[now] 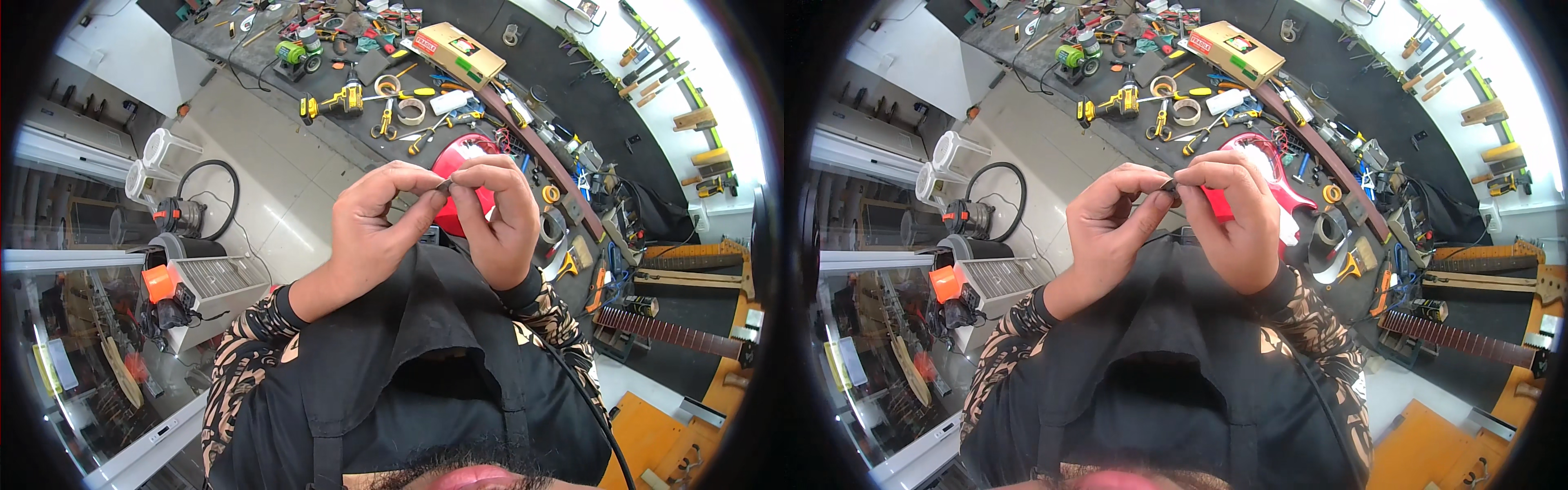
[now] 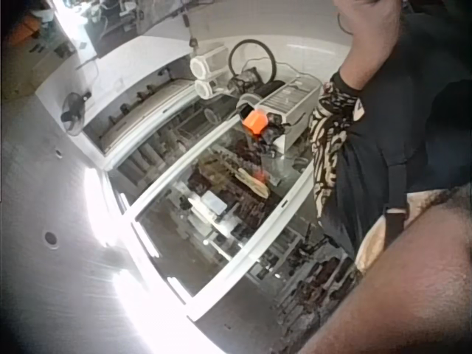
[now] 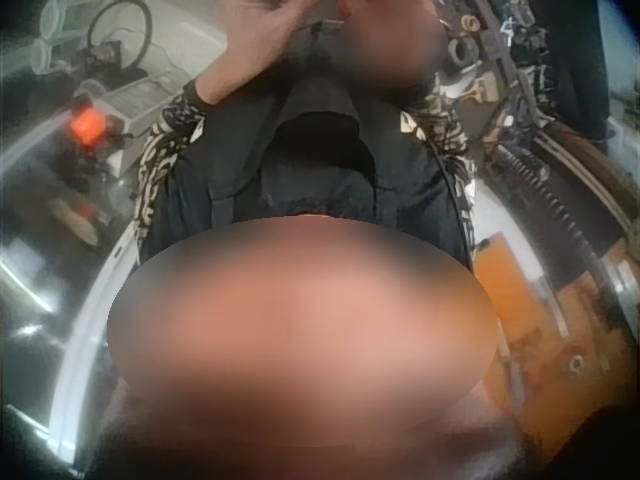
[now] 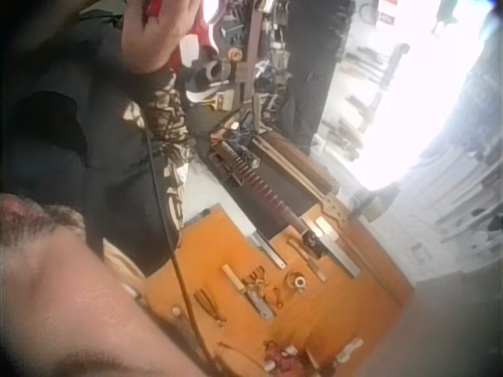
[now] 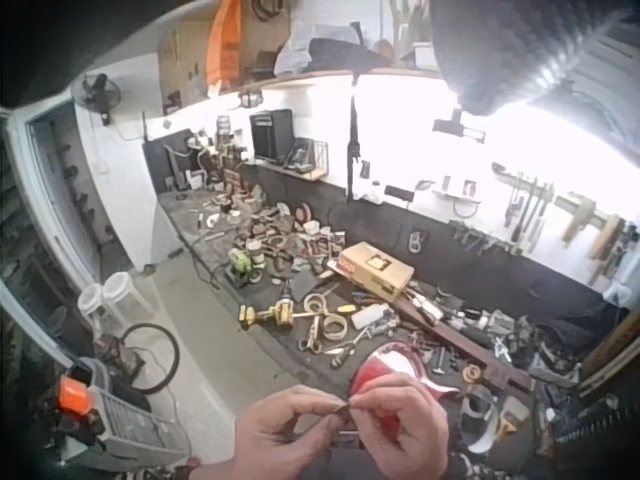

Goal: The person works on the internal wiring of a red electric guitar body. They use pliers to strip and cut wires, then use a soldering iron to solder connections inside the guitar's cavity. The person also handles small components and applies tape to the guitar body.

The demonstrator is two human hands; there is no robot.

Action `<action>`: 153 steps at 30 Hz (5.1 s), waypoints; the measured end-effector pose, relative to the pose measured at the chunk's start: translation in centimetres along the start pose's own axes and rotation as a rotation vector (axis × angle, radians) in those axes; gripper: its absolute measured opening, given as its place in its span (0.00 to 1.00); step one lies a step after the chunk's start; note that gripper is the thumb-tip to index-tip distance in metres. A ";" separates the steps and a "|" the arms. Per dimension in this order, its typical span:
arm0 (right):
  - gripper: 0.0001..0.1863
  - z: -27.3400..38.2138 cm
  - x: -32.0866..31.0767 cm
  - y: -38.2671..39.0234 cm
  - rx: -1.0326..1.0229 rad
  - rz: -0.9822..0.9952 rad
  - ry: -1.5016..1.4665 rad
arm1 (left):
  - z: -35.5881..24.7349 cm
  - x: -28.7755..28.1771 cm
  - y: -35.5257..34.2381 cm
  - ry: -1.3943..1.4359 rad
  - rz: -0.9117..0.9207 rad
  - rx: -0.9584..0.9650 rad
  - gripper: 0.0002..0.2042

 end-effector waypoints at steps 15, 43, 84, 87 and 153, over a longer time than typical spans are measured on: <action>0.15 -0.3 0.1 -0.1 -0.031 -0.015 0.136 | 0.3 0.1 0.1 0.157 0.012 -0.099 0.07; 0.15 -1.1 -1.5 -1.3 -0.036 0.178 0.241 | 1.2 -1.3 -1.1 -0.217 0.070 0.080 0.07; 0.07 -5.3 1.6 1.6 0.645 -0.098 -0.640 | 8.8 -5.2 -0.8 0.141 0.087 -0.264 0.04; 0.07 -6.8 2.4 2.8 0.679 -0.182 -0.608 | 9.7 -6.1 -1.3 0.009 0.149 -0.287 0.05; 0.15 -42.7 0.5 10.4 1.437 -0.015 0.187 | 48.2 -0.8 -25.2 -0.271 1.107 -0.779 0.09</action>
Point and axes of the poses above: each hand's wrist, its own y-axis away from the middle knuckle, its own x-axis out of the palm, z = x × y, the point moved 1 cm from there along -y, towards the middle knuckle, and after that the axes turned 14 degrees about z, right-handed, at the moved point
